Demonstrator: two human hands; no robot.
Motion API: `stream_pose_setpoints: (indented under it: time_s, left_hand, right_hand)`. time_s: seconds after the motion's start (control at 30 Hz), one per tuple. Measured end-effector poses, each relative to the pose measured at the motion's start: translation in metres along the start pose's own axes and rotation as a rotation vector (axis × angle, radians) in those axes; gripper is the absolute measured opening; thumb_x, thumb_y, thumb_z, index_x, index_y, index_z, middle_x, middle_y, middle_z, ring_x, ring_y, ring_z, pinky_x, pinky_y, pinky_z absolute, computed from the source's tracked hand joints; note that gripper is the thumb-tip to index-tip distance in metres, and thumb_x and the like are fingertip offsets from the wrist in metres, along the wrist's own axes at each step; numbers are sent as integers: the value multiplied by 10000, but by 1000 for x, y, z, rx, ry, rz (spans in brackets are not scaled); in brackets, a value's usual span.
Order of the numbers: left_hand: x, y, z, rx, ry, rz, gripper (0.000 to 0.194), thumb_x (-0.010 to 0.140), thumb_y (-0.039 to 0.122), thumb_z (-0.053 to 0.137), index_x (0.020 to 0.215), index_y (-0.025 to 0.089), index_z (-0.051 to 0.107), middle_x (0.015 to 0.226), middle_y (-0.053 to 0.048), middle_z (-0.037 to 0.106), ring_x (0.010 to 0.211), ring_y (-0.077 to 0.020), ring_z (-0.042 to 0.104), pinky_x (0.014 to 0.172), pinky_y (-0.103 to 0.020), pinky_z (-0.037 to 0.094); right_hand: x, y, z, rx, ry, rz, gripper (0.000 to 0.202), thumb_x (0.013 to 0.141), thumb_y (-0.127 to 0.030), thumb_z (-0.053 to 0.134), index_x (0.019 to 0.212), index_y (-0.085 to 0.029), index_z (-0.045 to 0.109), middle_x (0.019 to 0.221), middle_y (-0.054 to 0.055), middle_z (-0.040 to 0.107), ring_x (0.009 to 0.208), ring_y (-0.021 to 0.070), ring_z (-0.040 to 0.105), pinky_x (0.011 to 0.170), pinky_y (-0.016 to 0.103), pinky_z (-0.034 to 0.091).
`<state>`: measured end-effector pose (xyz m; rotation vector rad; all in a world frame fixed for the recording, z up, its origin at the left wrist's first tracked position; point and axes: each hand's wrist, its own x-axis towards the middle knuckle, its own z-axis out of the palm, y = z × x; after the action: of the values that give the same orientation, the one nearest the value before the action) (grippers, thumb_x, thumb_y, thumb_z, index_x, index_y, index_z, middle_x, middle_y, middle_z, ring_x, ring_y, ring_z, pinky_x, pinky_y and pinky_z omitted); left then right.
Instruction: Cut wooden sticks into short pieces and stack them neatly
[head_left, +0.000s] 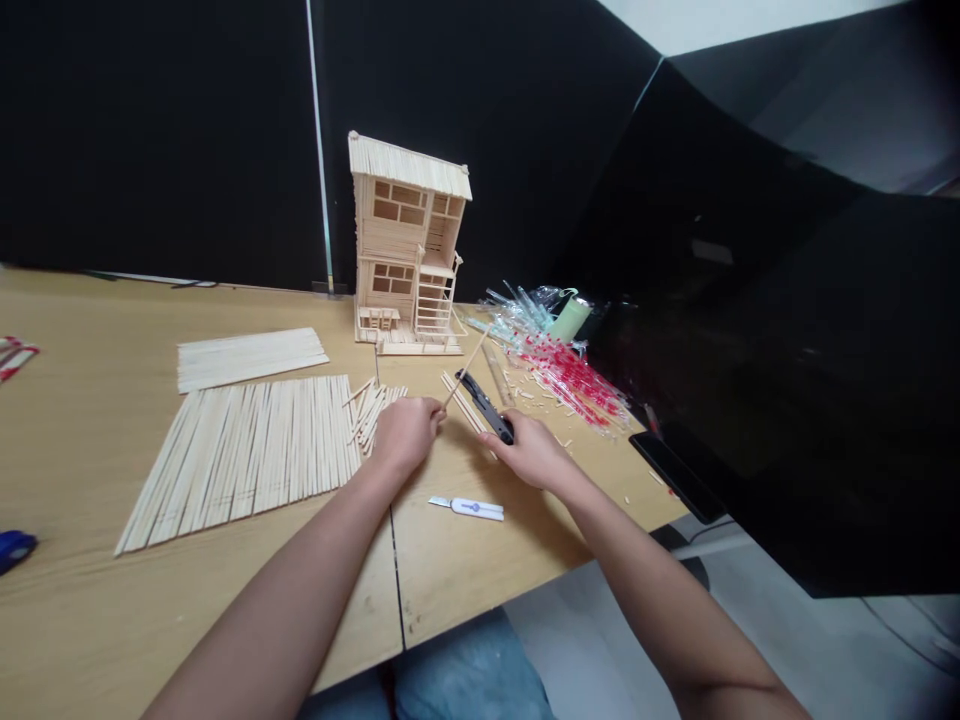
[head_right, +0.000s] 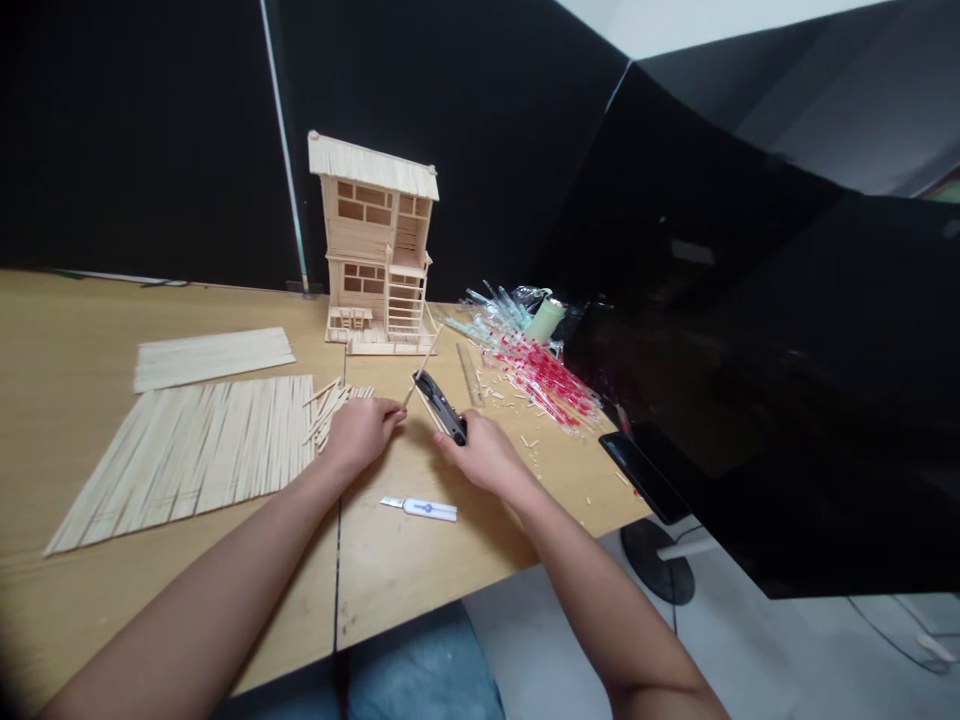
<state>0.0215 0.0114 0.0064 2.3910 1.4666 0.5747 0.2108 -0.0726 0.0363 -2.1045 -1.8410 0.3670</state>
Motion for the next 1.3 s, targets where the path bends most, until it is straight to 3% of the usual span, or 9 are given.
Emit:
stream_pose_setpoints:
  time_s: [0.2,0.9,1.3]
  left_hand:
    - [-3,5,3,80,-8,9,314,910,325,479,846,230,772,845,-123,760,760,-273,689,632,-315,383]
    - [-7,17,-6,204,-47,45,347,940,305,424,877,200,749,903,-140,753,827,-281,705,660,-327,426]
    - [-12,35,-19,286,-172,76,307,866,113,443,950,151,736,966,-177,745,924,-330,710,720,-372,504]
  right_hand:
    - [4,-2,-7,-77,-67,-39,353,864,-541,630,915,-191,617,858,72,714,734,209,628,581,254,335]
    - [-1,3,-15,-159,-77,-46,413,891,-601,585,901,-188,602,835,90,717,731,218,643,579,263,319]
    - [-8,3,-4,-320,-20,10,343,911,-522,599,950,-183,626,902,142,737,791,275,685,615,294,361]
